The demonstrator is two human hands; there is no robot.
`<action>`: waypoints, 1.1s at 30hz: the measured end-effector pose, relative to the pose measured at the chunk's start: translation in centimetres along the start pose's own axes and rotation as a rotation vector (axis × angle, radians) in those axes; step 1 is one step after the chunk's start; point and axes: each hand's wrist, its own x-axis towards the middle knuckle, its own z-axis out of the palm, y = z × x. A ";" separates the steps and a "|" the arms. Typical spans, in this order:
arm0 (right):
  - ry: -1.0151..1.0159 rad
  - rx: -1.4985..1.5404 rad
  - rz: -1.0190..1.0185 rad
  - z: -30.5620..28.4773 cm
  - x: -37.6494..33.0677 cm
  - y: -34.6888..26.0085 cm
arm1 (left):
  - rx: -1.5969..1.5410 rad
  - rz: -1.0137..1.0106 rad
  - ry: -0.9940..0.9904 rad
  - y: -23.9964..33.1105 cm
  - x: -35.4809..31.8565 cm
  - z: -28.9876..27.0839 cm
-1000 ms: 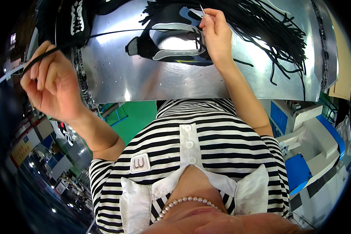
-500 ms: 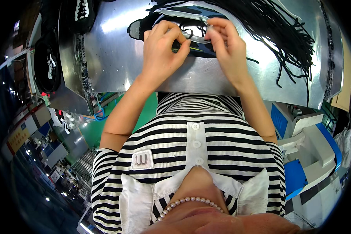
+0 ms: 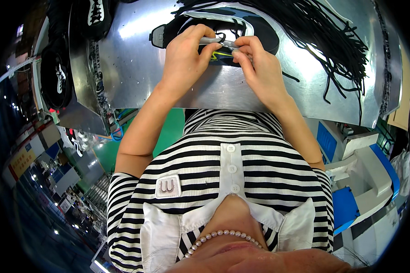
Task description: The person threads a black lace through the eyelets of a sneaker upper at a metal workstation, pulling the lace tight after each pass.
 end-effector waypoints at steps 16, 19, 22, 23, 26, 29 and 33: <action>0.023 -0.124 -0.069 1.6 0.7 1.0 | -0.246 -0.043 -0.075 0.1 -1.5 1.0; -0.046 -0.214 -0.076 -0.8 -0.5 -0.5 | -0.147 0.025 -0.005 0.3 -2.0 0.5; 0.009 -0.232 -0.121 -3.5 0.0 -2.0 | -0.052 0.175 0.054 -0.5 -2.5 0.4; 0.054 -0.222 -0.132 -4.0 0.0 -2.3 | -0.038 0.239 0.063 -0.7 -2.6 0.6; -0.094 -0.109 -0.354 -1.6 2.8 -2.7 | 0.011 0.398 0.078 -0.4 -2.5 0.7; -0.209 -0.349 -0.386 -1.2 3.9 -2.3 | 0.037 0.468 0.092 -0.7 -3.1 0.3; -0.228 -0.397 -0.244 -1.8 3.3 -2.6 | 0.046 0.488 0.108 -1.2 -3.4 0.2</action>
